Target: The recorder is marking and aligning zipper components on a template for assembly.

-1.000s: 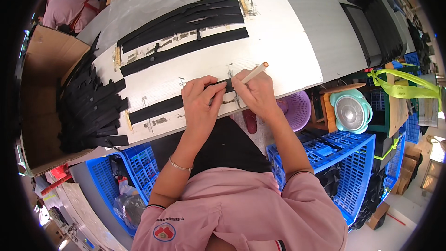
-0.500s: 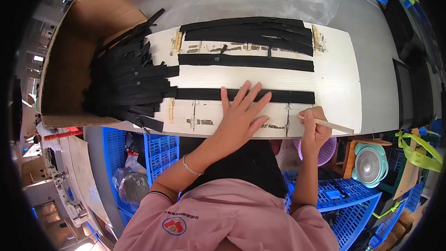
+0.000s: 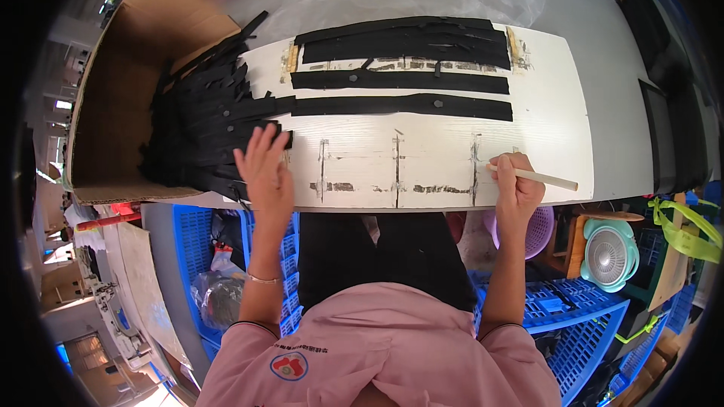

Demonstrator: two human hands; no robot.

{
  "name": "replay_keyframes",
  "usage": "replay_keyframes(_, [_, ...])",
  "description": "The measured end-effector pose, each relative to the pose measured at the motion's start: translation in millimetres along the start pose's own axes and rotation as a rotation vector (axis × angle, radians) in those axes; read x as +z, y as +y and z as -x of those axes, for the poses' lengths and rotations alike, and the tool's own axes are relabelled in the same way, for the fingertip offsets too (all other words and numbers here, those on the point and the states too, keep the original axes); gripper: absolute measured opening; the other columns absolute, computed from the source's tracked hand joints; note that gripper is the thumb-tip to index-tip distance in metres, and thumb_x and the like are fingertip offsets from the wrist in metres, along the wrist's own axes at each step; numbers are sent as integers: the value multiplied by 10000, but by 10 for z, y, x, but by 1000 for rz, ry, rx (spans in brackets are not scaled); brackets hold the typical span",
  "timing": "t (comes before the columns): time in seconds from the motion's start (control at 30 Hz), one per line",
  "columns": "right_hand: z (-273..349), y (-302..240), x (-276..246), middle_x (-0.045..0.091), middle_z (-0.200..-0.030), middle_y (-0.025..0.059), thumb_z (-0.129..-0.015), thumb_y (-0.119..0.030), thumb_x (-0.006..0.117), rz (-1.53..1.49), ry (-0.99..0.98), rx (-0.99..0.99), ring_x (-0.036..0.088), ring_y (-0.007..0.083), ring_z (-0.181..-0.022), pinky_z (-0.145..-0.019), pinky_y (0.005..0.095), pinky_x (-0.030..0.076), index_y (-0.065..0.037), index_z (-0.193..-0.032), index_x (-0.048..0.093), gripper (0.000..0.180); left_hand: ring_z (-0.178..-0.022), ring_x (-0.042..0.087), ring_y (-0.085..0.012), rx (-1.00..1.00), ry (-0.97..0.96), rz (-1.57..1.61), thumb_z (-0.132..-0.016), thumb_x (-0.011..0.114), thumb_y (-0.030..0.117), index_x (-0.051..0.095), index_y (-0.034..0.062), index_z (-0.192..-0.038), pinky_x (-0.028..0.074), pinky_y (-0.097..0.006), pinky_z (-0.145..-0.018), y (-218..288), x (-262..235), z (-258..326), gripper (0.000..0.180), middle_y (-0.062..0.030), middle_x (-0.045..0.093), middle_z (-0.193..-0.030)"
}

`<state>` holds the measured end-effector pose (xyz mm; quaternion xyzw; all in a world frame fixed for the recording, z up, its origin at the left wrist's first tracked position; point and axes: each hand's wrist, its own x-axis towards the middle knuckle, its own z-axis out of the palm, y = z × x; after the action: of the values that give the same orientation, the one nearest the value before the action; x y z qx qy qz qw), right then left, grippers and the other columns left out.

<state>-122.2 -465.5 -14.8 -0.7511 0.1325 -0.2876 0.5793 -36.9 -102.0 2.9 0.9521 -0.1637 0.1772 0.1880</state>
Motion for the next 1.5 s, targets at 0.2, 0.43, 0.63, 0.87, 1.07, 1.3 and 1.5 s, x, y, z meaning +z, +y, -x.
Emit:
replay_keyframes(0.2, [-14, 35, -7, 668, -808, 42, -1005, -52, 609, -9, -35, 10, 539, 76, -689, -644, 229, 425, 35, -905, 692, 156, -1282, 570, -245, -146, 102, -131, -862, 736, 68, 740, 103, -1141, 239, -505, -1226, -620, -299, -3, 281, -53, 680, -1290])
replay_keyframes(0.43, [1, 70, 12, 689, -852, 65, -996, -27, 645, -65, 5, -46, 604, 91, -730, -680, 231, 477, 32, -1062, 725, 119, -1203, 644, -251, -25, 159, 88, -915, 731, 102, 757, 82, -1070, 282, -493, -1211, 89, 6, -156, 159, -58, 725, -1196])
replay_keyframes(0.63, [56, -114, 122, 706, -877, 87, -939, -40, 697, 312, -30, -248, 635, 191, -710, -740, 320, 514, -22, -1196, 714, 258, -1393, 514, -342, 213, -144, 304, -952, 697, 135, 697, 57, -1265, 243, -558, -1218, 1130, 567, -20, 322, -128, 644, -1378])
replay_keyframes(0.87, [469, -84, 275, 700, -1298, 95, -883, -178, 749, 690, -223, -524, 601, 272, -1284, -1103, 481, 393, -60, -1329, 601, 484, -1489, 377, -371, 384, -336, 360, -961, 691, 206, 556, 17, -1439, 205, -590, -1228, 1434, 593, 54, 531, -149, 480, -1561])
replay_keyframes(1.07, [426, 76, -198, 700, -1306, 69, -883, -215, 753, 786, -167, -451, 567, 281, -1332, -1182, 522, 287, -82, -1368, 594, 528, -1527, 323, -366, 271, -333, 219, -978, 672, 222, 455, 16, -1530, 159, -566, -1247, 1238, 468, 161, 628, -155, 416, -1614])
replay_keyframes(1.3, [381, 246, -379, 699, -1317, 32, -910, -182, 721, 805, -132, -440, 572, 243, -1301, -1196, 502, 268, -82, -1346, 640, 455, -1544, 279, -375, 89, -274, 94, -965, 696, 266, 451, 1, -1532, 30, -627, -1231, 979, 236, 355, 672, -152, 400, -1624])
replay_keyframes(1.5, [395, 259, -374, 685, -1345, 61, -1039, -221, 554, 884, -87, -459, 567, 285, -1320, -1202, 511, 302, -58, -1311, 638, 328, -1560, 264, -323, -76, -206, 39, -996, 627, 218, 408, 35, -1568, -24, -589, -1239, 511, 94, 549, 639, -147, 386, -1634])
